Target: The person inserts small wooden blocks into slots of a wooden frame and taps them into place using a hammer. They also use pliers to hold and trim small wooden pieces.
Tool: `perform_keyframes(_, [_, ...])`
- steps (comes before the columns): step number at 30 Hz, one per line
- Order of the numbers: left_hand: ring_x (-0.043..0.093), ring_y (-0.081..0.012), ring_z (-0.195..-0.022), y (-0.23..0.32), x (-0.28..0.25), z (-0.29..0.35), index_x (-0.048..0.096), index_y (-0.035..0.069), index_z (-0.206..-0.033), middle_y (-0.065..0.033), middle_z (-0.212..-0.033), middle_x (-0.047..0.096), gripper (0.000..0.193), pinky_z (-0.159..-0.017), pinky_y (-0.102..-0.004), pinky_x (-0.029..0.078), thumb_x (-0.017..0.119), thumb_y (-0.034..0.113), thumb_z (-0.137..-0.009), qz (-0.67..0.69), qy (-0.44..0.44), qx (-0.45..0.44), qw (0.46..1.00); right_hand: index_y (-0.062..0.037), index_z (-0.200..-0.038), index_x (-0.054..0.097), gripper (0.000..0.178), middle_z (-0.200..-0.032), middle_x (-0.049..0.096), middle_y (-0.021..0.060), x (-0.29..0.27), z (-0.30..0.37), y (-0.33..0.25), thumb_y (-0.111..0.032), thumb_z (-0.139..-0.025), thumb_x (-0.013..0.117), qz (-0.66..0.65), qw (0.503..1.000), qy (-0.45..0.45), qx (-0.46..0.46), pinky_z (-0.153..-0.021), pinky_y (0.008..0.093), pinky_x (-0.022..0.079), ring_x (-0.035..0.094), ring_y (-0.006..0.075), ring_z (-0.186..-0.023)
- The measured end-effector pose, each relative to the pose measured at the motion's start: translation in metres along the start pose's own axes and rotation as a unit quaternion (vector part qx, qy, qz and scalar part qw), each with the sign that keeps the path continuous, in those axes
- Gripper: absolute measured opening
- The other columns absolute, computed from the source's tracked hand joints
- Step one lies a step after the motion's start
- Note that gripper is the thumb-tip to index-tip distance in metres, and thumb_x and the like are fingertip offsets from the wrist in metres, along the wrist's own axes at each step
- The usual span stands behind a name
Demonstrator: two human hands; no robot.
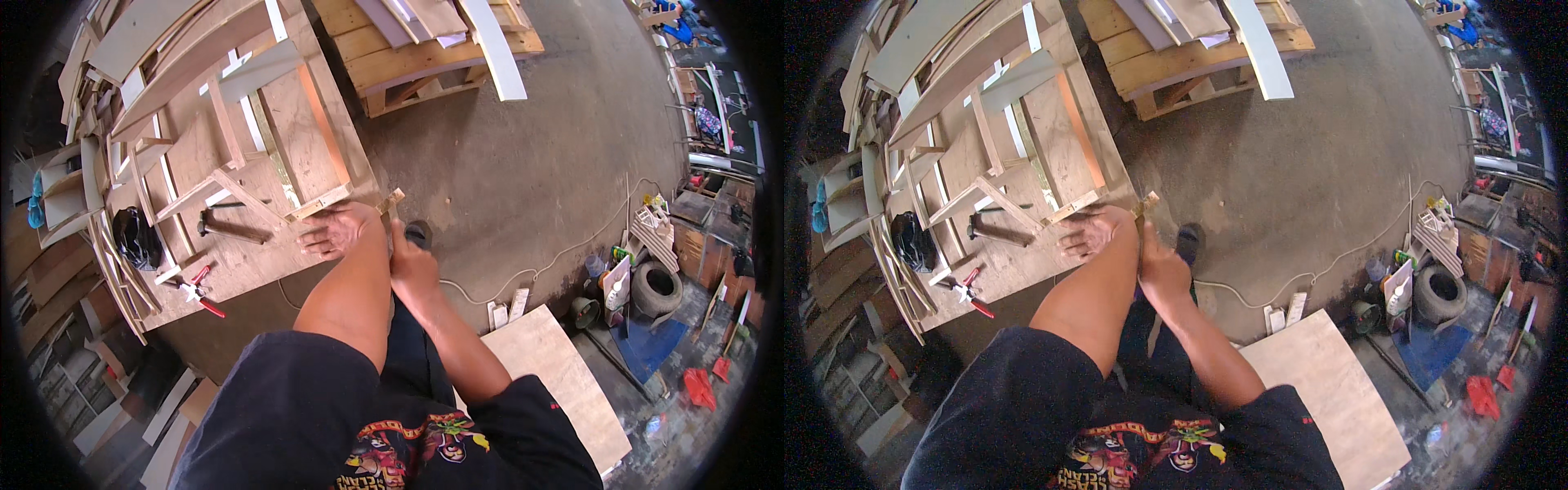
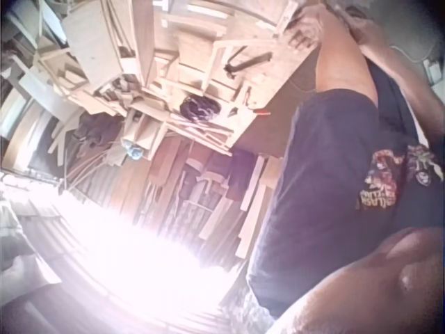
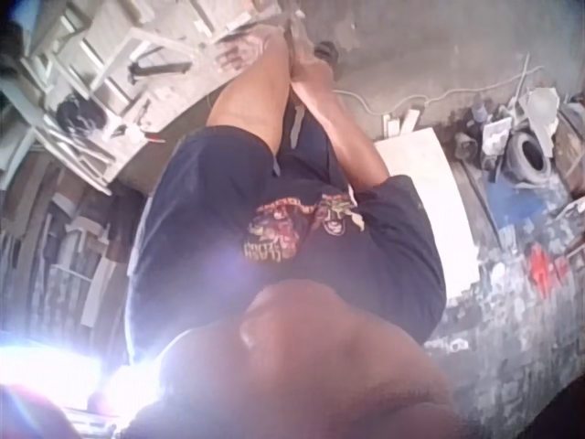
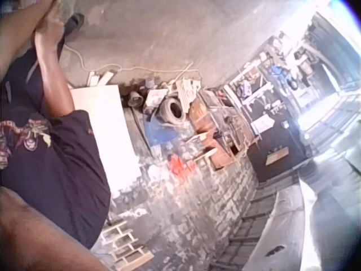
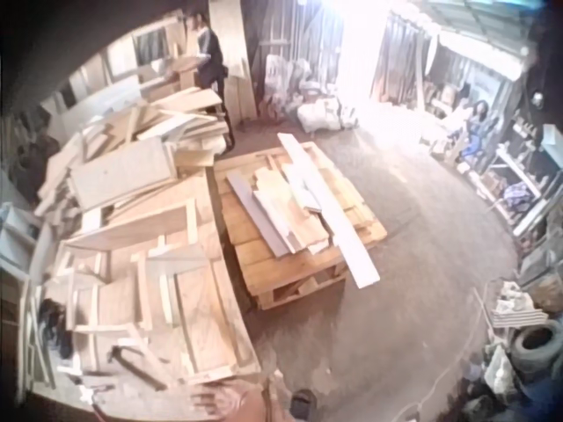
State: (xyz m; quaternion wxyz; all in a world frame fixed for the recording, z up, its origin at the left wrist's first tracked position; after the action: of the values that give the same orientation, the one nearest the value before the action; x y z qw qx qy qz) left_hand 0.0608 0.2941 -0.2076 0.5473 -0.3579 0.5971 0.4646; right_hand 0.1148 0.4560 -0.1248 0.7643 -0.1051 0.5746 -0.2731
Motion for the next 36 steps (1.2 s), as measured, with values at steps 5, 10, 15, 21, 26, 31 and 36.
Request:
perform_keyframes(5, [0.015,-0.0360,-0.151,-0.005,-0.002,0.000,0.024,0.020,-0.157,-0.0172,-0.164,0.019,0.065,-0.118,-0.0551,0.016,0.029,0.048,-0.099,-0.001,-0.001,0.008,1.000,-0.0005,-0.149,0.036,0.066,-0.087,0.070,0.0215,-0.003,-0.026,0.004,-0.019,-0.089,0.057,-0.004,0.998,-0.048,0.039,-0.063,0.0470,0.058,0.072,0.0357,-0.073])
perform_keyframes(10, [0.015,-0.0396,-0.151,0.000,-0.004,0.000,0.023,0.017,-0.157,-0.0204,-0.163,0.017,0.067,-0.117,-0.0562,0.018,0.032,0.046,-0.097,0.000,-0.003,0.010,1.000,-0.0023,-0.149,0.035,0.067,-0.087,0.070,0.0242,-0.001,-0.009,0.005,-0.017,-0.088,0.057,-0.009,0.997,-0.072,0.032,-0.063,0.0484,0.057,0.071,0.0387,-0.073])
perform_keyframes(15, [0.013,-0.0412,-0.151,-0.001,-0.002,0.000,0.022,0.015,-0.157,-0.0227,-0.163,0.014,0.069,-0.117,-0.0581,0.016,0.034,0.045,-0.097,-0.038,0.021,0.027,0.999,-0.0024,-0.148,0.037,0.065,-0.086,0.069,0.0260,0.000,-0.033,0.014,-0.016,-0.088,0.056,-0.020,0.996,-0.072,0.054,-0.065,0.0502,0.057,0.070,0.0415,-0.074])
perform_keyframes(21, [0.012,-0.0410,-0.151,-0.008,0.011,-0.004,0.024,0.013,-0.155,-0.0228,-0.163,0.014,0.068,-0.117,-0.0584,0.017,0.035,0.045,-0.096,-0.004,0.011,0.032,0.999,-0.0029,-0.145,0.039,0.062,-0.085,0.070,0.0239,-0.010,-0.024,0.005,-0.017,-0.087,0.058,-0.015,0.995,-0.088,0.048,-0.066,0.0515,0.057,0.071,0.0415,-0.075])
perform_keyframes(26, [0.012,-0.0416,-0.151,0.005,-0.016,0.002,0.024,0.013,-0.155,-0.0234,-0.163,0.014,0.068,-0.117,-0.0584,0.018,0.036,0.045,-0.096,-0.036,0.023,0.034,0.998,-0.0050,-0.148,0.035,0.065,-0.089,0.070,0.0253,-0.004,-0.016,0.007,-0.019,-0.088,0.057,-0.013,0.988,-0.139,0.059,-0.067,0.0533,0.056,0.071,0.0422,-0.078])
perform_keyframes(31, [0.017,-0.0397,-0.150,0.004,-0.013,0.002,0.028,0.016,-0.154,-0.0209,-0.163,0.019,0.065,-0.117,-0.0564,0.019,0.033,0.049,-0.098,-0.077,0.015,0.019,0.997,-0.0046,-0.148,0.035,0.065,-0.089,0.070,0.0243,-0.004,-0.036,0.009,-0.020,-0.089,0.057,-0.022,0.993,-0.100,0.050,-0.067,0.0528,0.056,0.071,0.0420,-0.078])
perform_keyframes(36, [0.016,-0.0402,-0.150,0.010,-0.016,-0.003,0.027,0.016,-0.154,-0.0219,-0.162,0.017,0.065,-0.118,-0.0566,0.018,0.034,0.048,-0.098,-0.067,0.009,0.018,0.998,-0.0034,-0.149,0.033,0.065,-0.088,0.070,0.0217,0.004,-0.007,0.002,-0.022,-0.091,0.056,0.014,0.988,-0.144,0.056,-0.064,0.0524,0.055,0.070,0.0413,-0.074])
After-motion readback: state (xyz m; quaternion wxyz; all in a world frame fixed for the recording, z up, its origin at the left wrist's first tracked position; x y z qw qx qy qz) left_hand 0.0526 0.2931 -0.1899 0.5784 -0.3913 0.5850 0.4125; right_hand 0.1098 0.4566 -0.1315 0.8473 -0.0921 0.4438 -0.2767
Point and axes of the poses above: each hand's wrist, its own z-axis away from the middle knuckle, its own x-axis out of the palm, y = z × x, the point moved 10 cm from there along -z, towards the middle knuckle
